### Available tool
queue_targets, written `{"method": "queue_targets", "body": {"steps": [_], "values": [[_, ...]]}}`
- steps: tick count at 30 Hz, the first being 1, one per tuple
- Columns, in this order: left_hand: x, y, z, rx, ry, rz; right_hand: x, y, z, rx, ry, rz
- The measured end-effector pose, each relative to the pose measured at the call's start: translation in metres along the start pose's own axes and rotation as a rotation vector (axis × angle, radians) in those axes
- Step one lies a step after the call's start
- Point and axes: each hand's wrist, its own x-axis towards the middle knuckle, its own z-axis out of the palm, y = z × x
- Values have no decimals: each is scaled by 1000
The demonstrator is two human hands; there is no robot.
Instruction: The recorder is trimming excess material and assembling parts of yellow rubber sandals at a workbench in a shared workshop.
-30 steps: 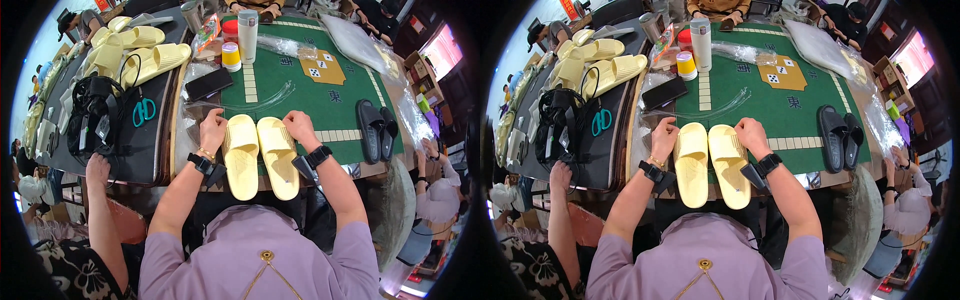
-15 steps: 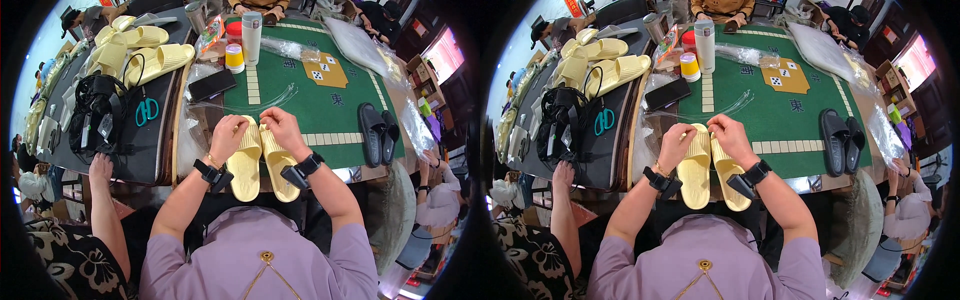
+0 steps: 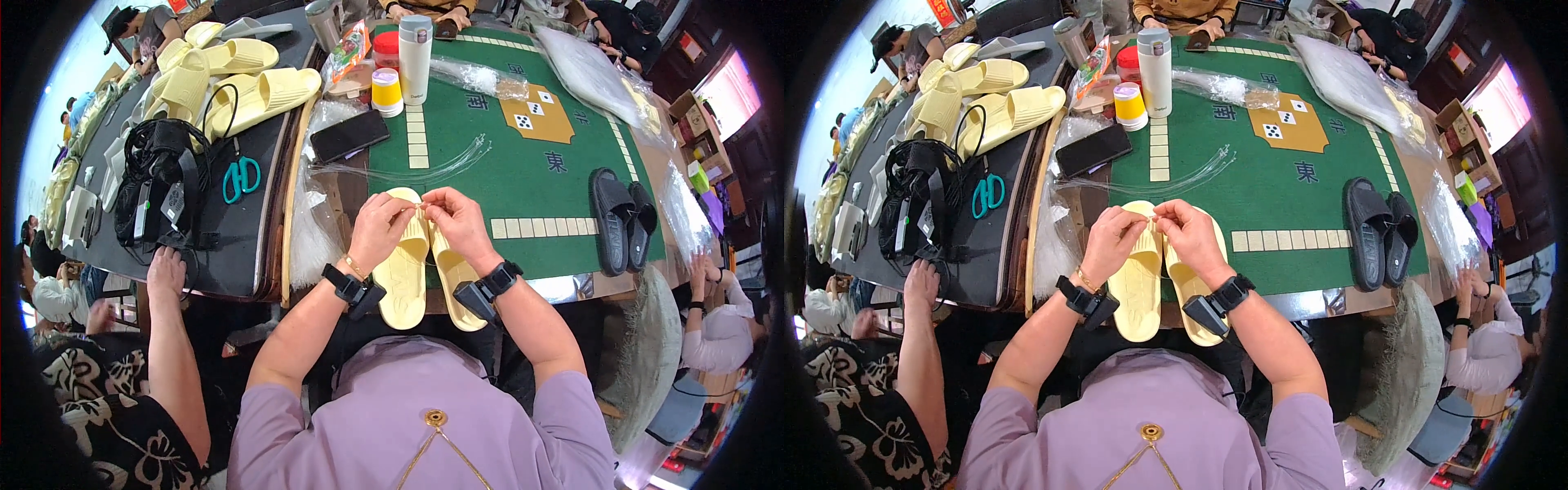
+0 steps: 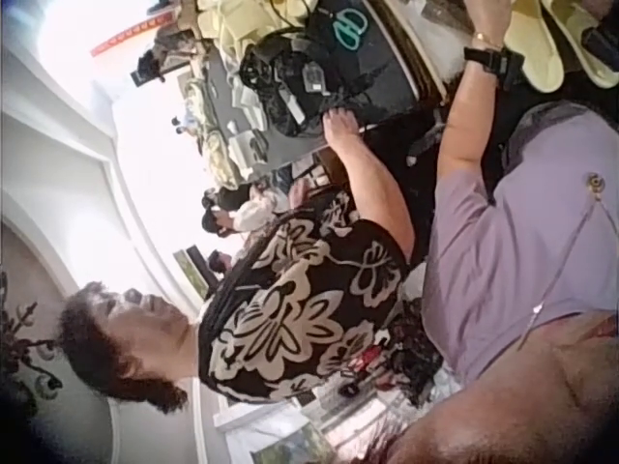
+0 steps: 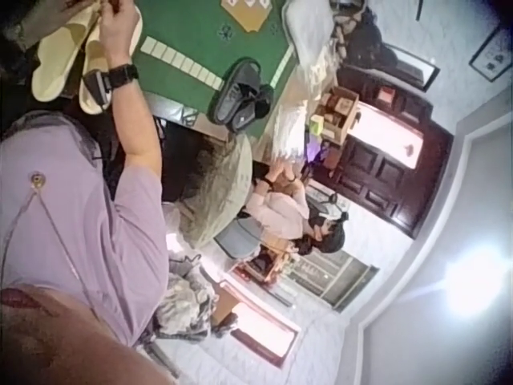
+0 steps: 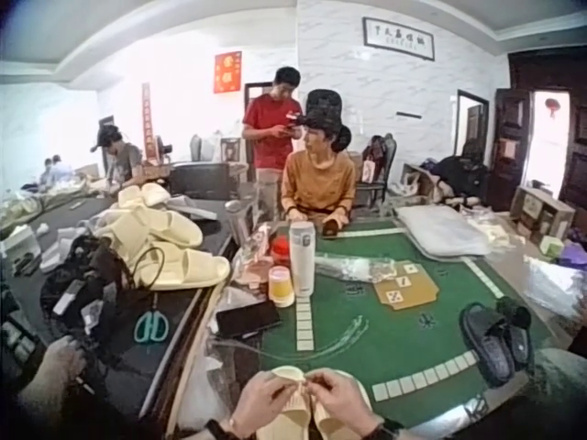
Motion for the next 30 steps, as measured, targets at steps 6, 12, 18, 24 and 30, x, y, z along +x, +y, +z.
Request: {"method": "queue_targets", "body": {"steps": [6,12,18,24,30], "values": [[0,-1,1,3,-9,-9,0,2,-1,43,0,16],[0,-2,1,1,-10,1,0,3,0,13,-5,5],[-1,-2,2,1,-5,-11,0,5,1,69,8,6],[-1,-2,2,-14,3,-12,0,6,0,107,7,23],[0,-2,1,-1,-2,23,1,7,0,89,12,19]]}}
